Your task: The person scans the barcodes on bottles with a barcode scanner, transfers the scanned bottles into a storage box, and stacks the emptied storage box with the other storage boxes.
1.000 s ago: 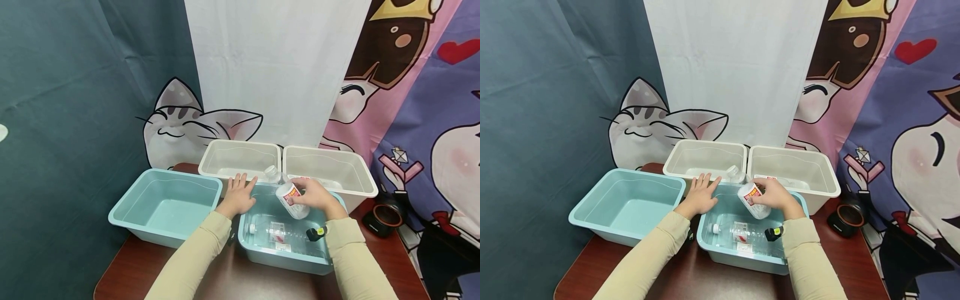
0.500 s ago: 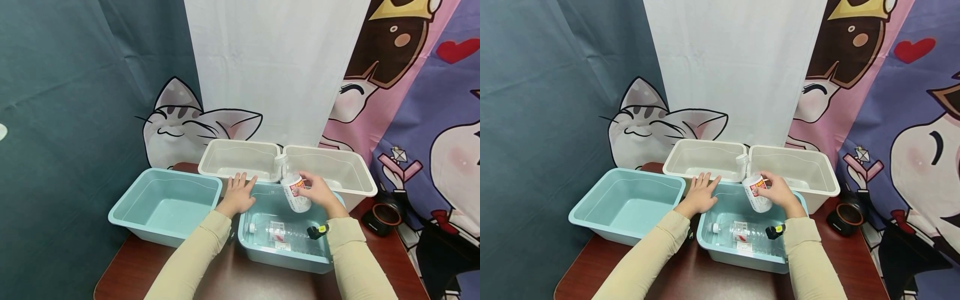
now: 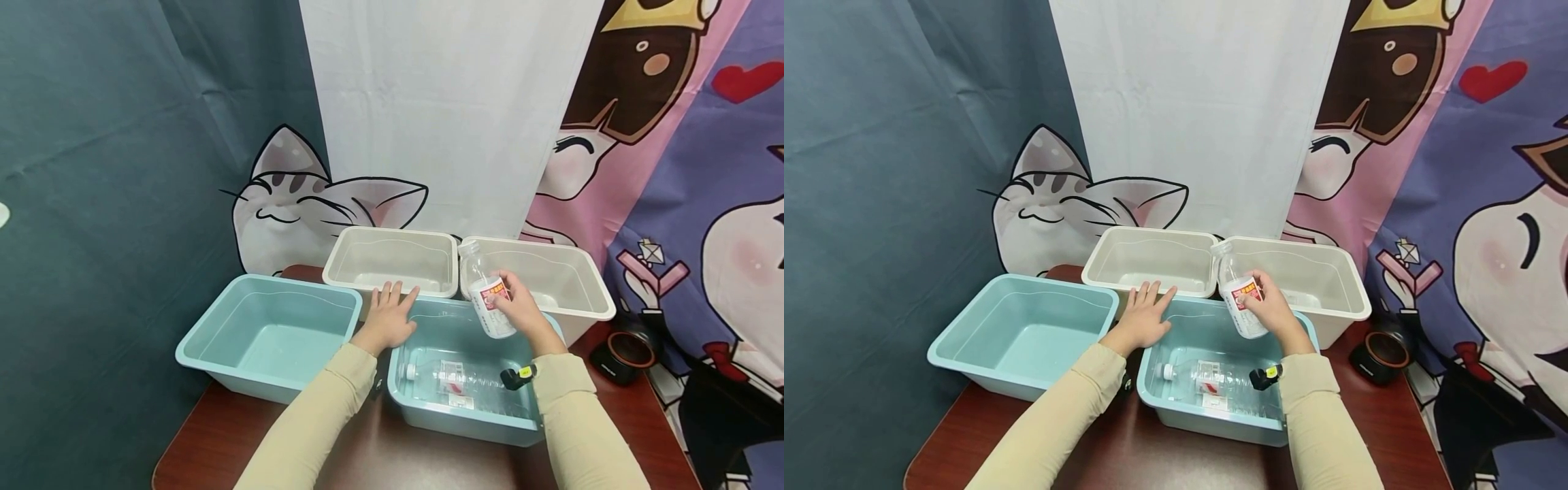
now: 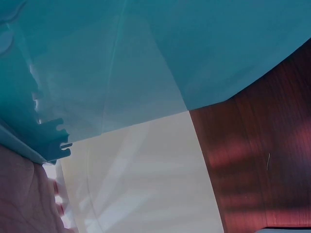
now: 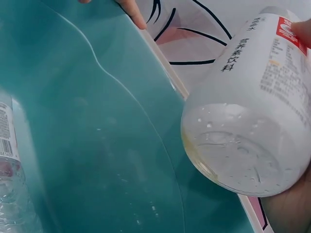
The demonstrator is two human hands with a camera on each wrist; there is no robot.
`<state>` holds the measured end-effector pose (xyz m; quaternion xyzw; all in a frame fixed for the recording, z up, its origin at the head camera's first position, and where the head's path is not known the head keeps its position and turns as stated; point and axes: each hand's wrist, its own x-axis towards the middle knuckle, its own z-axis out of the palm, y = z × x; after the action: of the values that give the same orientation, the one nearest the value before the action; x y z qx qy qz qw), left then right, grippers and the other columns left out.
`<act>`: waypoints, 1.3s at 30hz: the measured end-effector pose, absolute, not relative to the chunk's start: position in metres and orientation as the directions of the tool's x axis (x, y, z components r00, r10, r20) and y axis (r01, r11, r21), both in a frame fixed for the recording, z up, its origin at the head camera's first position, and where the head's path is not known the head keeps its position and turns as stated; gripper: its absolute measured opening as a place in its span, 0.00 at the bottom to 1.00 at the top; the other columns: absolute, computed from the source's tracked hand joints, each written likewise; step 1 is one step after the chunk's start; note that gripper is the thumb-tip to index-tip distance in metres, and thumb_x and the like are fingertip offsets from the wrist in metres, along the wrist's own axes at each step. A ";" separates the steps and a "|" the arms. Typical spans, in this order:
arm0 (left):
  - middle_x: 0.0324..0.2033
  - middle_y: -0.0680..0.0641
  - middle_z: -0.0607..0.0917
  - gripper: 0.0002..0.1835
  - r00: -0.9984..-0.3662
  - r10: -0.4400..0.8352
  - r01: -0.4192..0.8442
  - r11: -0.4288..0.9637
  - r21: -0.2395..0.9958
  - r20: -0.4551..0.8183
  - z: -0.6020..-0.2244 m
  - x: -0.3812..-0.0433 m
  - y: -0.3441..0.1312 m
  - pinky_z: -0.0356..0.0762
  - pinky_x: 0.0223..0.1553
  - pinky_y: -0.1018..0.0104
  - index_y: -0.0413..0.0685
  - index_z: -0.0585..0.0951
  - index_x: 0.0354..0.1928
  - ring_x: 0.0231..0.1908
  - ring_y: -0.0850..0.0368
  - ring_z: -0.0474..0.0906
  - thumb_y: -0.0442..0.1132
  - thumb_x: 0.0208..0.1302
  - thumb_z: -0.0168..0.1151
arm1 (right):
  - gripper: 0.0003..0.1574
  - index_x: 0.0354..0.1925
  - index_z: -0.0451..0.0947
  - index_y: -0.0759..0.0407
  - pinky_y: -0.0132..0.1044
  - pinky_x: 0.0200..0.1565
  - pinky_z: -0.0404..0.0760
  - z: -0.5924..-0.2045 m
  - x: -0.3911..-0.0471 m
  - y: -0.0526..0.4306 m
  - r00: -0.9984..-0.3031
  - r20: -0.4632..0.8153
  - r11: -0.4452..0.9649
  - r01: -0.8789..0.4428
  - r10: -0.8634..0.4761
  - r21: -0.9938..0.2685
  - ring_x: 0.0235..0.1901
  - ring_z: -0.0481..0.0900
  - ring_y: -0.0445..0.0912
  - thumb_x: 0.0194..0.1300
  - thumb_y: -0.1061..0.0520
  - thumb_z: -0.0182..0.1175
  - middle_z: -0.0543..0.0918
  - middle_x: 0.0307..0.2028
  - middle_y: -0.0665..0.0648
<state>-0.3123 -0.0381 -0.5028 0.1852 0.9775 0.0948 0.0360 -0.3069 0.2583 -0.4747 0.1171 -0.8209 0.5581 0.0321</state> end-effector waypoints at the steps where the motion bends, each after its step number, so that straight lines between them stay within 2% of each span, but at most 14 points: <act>1: 0.80 0.39 0.44 0.41 -0.929 0.369 0.355 0.913 0.201 -0.036 -0.503 -0.313 -0.038 0.29 0.75 0.39 0.62 0.47 0.82 0.79 0.38 0.34 0.54 0.72 0.50 | 0.30 0.66 0.60 0.72 0.32 0.37 0.81 -0.474 -0.307 0.258 -0.971 0.183 0.349 -0.226 -0.153 -0.909 0.38 0.78 0.40 0.68 0.69 0.54 0.76 0.49 0.72; 9: 0.80 0.40 0.42 0.41 -0.928 0.369 0.352 0.913 0.206 -0.049 -0.503 -0.313 -0.038 0.27 0.75 0.40 0.62 0.47 0.82 0.79 0.39 0.32 0.54 0.72 0.50 | 0.28 0.66 0.57 0.73 0.33 0.32 0.83 -0.477 -0.310 0.256 -0.978 0.157 0.304 -0.193 -0.139 -0.933 0.32 0.81 0.39 0.72 0.68 0.53 0.80 0.46 0.72; 16: 0.80 0.39 0.43 0.41 -0.930 0.366 0.350 0.913 0.208 -0.043 -0.502 -0.312 -0.038 0.27 0.75 0.40 0.62 0.47 0.82 0.79 0.39 0.32 0.54 0.72 0.50 | 0.30 0.72 0.53 0.71 0.35 0.33 0.84 -0.478 -0.312 0.258 -0.970 0.169 0.287 -0.215 -0.177 -0.934 0.32 0.82 0.39 0.80 0.60 0.46 0.81 0.44 0.67; 23: 0.80 0.39 0.43 0.41 -0.928 0.371 0.356 0.911 0.209 -0.036 -0.501 -0.310 -0.039 0.28 0.75 0.39 0.62 0.48 0.82 0.79 0.39 0.33 0.54 0.72 0.50 | 0.36 0.79 0.49 0.63 0.33 0.32 0.83 -0.480 -0.310 0.261 -0.976 0.154 0.282 -0.193 -0.154 -0.940 0.29 0.82 0.38 0.83 0.47 0.38 0.81 0.33 0.50; 27: 0.80 0.39 0.44 0.41 -0.928 0.370 0.356 0.911 0.208 -0.031 -0.501 -0.311 -0.039 0.28 0.75 0.39 0.62 0.48 0.82 0.79 0.38 0.33 0.54 0.72 0.50 | 0.40 0.79 0.47 0.63 0.32 0.33 0.82 -0.479 -0.310 0.261 -0.983 0.131 0.250 -0.160 -0.130 -0.955 0.30 0.82 0.37 0.83 0.41 0.35 0.80 0.33 0.46; 30: 0.80 0.39 0.44 0.40 -0.929 0.369 0.357 0.911 0.204 -0.023 -0.501 -0.311 -0.040 0.29 0.75 0.39 0.62 0.48 0.82 0.79 0.38 0.34 0.54 0.72 0.50 | 0.42 0.79 0.50 0.62 0.32 0.34 0.81 -0.479 -0.311 0.260 -0.989 0.104 0.252 -0.127 -0.102 -0.959 0.31 0.81 0.37 0.82 0.37 0.34 0.80 0.34 0.47; 34: 0.80 0.39 0.45 0.40 -0.929 0.371 0.360 0.911 0.201 -0.016 -0.502 -0.311 -0.040 0.30 0.75 0.39 0.62 0.48 0.82 0.79 0.38 0.35 0.54 0.73 0.51 | 0.42 0.73 0.58 0.62 0.35 0.35 0.83 -0.477 -0.311 0.260 -0.995 0.065 0.262 -0.083 -0.077 -0.962 0.33 0.82 0.40 0.80 0.33 0.34 0.80 0.36 0.52; 37: 0.80 0.39 0.45 0.40 -0.928 0.371 0.362 0.912 0.192 -0.016 -0.505 -0.310 -0.040 0.30 0.75 0.38 0.62 0.48 0.82 0.79 0.38 0.35 0.55 0.73 0.51 | 0.41 0.74 0.57 0.63 0.35 0.35 0.83 -0.476 -0.309 0.260 -0.997 0.042 0.258 -0.057 -0.061 -0.964 0.32 0.83 0.40 0.81 0.34 0.35 0.81 0.35 0.52; 39: 0.80 0.39 0.45 0.40 -0.928 0.372 0.362 0.913 0.187 -0.020 -0.507 -0.309 -0.039 0.31 0.75 0.38 0.62 0.48 0.82 0.79 0.38 0.36 0.55 0.73 0.51 | 0.41 0.77 0.53 0.62 0.34 0.35 0.83 -0.478 -0.307 0.260 -0.998 0.033 0.252 -0.043 -0.046 -0.967 0.31 0.83 0.40 0.81 0.37 0.38 0.82 0.34 0.50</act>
<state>-0.3090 -0.0389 -0.5069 0.1878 0.9777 0.0905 0.0275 -0.3069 0.2599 -0.4779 0.0282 -0.7911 0.6111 -0.0009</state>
